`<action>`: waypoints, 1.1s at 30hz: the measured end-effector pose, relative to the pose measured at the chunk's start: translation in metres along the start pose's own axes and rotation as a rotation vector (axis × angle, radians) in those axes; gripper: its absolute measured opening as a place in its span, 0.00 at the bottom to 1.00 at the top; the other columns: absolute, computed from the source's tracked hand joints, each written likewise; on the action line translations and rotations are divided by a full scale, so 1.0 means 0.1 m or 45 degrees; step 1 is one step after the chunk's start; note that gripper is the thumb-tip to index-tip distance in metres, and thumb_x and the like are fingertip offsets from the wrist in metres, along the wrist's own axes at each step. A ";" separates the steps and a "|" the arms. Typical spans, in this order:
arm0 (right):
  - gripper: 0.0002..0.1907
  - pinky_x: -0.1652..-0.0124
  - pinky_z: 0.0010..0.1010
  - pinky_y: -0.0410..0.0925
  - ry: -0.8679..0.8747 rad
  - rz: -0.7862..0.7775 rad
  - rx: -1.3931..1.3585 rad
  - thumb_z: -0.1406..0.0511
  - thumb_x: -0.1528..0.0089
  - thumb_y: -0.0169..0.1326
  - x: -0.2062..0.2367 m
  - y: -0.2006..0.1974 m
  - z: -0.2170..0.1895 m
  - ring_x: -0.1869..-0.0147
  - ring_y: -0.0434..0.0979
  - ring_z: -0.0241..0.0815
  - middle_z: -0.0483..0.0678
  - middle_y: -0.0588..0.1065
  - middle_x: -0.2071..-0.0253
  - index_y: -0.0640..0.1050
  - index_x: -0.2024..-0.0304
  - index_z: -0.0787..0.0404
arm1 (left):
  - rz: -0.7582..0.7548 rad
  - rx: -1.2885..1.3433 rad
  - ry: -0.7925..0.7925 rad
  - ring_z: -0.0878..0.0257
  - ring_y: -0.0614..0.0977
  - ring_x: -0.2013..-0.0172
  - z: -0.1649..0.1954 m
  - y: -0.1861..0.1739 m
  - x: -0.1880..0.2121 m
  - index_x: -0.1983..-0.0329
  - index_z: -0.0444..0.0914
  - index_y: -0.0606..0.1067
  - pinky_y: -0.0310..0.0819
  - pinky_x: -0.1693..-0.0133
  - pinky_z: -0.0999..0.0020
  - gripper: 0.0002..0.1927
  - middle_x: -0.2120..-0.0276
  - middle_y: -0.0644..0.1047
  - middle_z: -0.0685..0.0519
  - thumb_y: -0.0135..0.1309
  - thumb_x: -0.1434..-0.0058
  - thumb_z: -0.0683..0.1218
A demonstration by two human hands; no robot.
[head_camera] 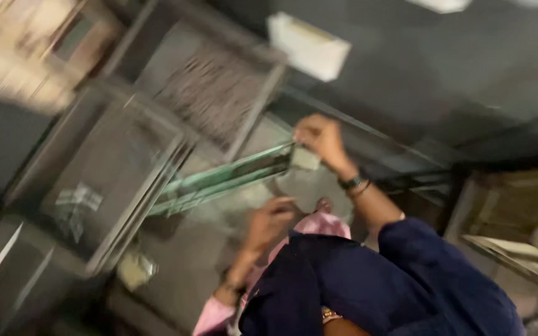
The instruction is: The person places a metal rod into a lathe chuck, closes the machine door, and runs the lathe to machine the part. They then open the door, remove the finished piece, and measure it with a micrometer before placing it with other completed parts.
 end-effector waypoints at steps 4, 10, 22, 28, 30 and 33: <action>0.17 0.49 0.31 0.74 -0.216 0.302 -0.247 0.73 0.36 0.61 -0.48 0.83 -0.61 0.52 0.83 0.39 0.49 0.78 0.53 0.77 0.45 0.69 | 1.043 -0.450 -0.263 0.65 0.85 0.63 -0.40 -1.97 2.87 0.46 0.35 0.76 0.78 0.58 0.68 0.19 0.63 0.84 0.51 0.48 0.29 0.54; 0.06 0.58 0.22 0.69 -0.215 -0.134 -0.243 0.72 0.30 0.64 -0.20 3.49 -1.00 0.60 0.74 0.29 0.43 0.77 0.62 0.80 0.53 0.67 | 2.041 -0.320 -0.309 0.67 0.80 0.66 -0.66 -2.73 5.35 0.46 0.34 0.76 0.74 0.61 0.73 0.15 0.67 0.80 0.50 0.50 0.25 0.49; 0.21 0.52 0.54 0.72 -0.386 -0.762 1.202 0.60 0.46 0.64 -0.54 7.12 -1.08 0.48 0.78 0.65 0.63 0.79 0.53 0.81 0.53 0.64 | 1.601 0.022 -0.013 0.69 0.79 0.68 -0.75 -5.17 5.16 0.45 0.33 0.77 0.76 0.62 0.73 0.14 0.68 0.81 0.53 0.56 0.32 0.43; 0.25 0.52 0.47 0.74 -0.036 -0.834 0.951 0.55 0.54 0.69 -0.67 6.99 -1.05 0.54 0.84 0.59 0.58 0.83 0.58 0.87 0.56 0.58 | 1.314 -0.208 0.102 0.65 0.82 0.55 -0.08 -6.69 4.63 0.36 0.34 0.72 0.77 0.51 0.68 0.23 0.55 0.81 0.49 0.57 0.33 0.45; 0.25 0.52 0.47 0.74 0.112 -0.671 0.952 0.53 0.45 0.65 -0.67 6.85 -1.10 0.54 0.84 0.59 0.60 0.83 0.56 0.85 0.51 0.61 | 1.151 -0.238 0.195 0.62 0.83 0.50 0.17 -7.12 4.26 0.32 0.35 0.67 0.77 0.47 0.65 0.28 0.46 0.80 0.48 0.56 0.33 0.49; 0.21 0.56 0.52 0.72 0.295 -0.190 0.334 0.61 0.39 0.60 -0.56 6.58 -1.27 0.54 0.80 0.56 0.58 0.80 0.54 0.82 0.47 0.67 | 0.983 -0.197 0.142 0.57 0.76 0.41 0.28 -7.62 3.52 0.27 0.35 0.61 0.71 0.41 0.60 0.36 0.36 0.69 0.44 0.52 0.30 0.59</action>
Point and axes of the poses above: each hand's wrist, its own x-axis away from the middle knuckle, its own y-axis out of the palm, z = x × y, the point moved 7 cm from there along -x, towards the middle knuckle
